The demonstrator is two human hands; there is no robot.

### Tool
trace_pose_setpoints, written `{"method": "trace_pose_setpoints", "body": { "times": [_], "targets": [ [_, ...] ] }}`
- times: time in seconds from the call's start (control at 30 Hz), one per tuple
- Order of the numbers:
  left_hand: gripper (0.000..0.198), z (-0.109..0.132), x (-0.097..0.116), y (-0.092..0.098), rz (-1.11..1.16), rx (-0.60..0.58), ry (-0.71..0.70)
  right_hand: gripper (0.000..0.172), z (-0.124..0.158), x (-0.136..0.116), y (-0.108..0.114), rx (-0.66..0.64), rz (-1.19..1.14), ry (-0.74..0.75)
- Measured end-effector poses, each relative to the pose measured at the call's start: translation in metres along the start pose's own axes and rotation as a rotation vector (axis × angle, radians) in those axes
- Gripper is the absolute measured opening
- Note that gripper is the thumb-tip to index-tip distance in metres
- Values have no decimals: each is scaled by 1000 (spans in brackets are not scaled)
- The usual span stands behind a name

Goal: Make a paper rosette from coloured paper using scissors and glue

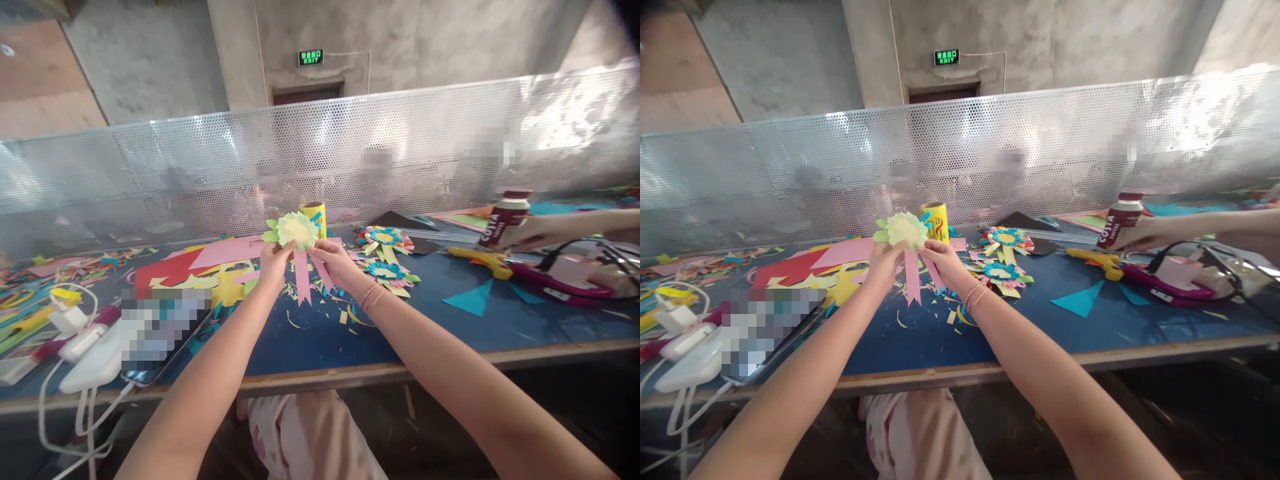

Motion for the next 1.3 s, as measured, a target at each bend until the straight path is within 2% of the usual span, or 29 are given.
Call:
{"method": "trace_pose_setpoints", "body": {
  "times": [0.13, 0.43, 0.57, 0.73, 0.87, 0.97, 1.3],
  "targets": [
    [34, 1, 0, -1, 0, -20, -41, 29, 0, 1, 0, 5, -7, 5],
    [34, -2, -8, 1, -63, -30, -21, 27, -4, 4, 3, 65, 14, 54],
    [38, -2, -8, 0, -76, -41, 16, 32, -8, 6, 7, 110, 18, 108],
    [46, 1, -4, -3, -17, -80, 43, 43, -10, 8, 13, 164, -14, 105],
    [41, 4, -2, -5, 20, -128, 92, 44, -9, 5, 14, 193, -10, 104],
    [36, 4, -2, -4, 22, -119, 118, 46, -8, 5, 14, 196, -13, 82],
    [32, 0, -5, 0, -3, -106, 47, 56, -5, 7, 14, 210, 123, 13]
  ]
}}
Point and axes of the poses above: each hand's wrist, its own z-axis away from the middle knuckle, its own y-axis out of the back of the hand, x = y × z, the point moved 2 cm from there along -z, towards the middle knuckle, and after that the axes turned 7 degrees about -x, right-handed, at the moved point
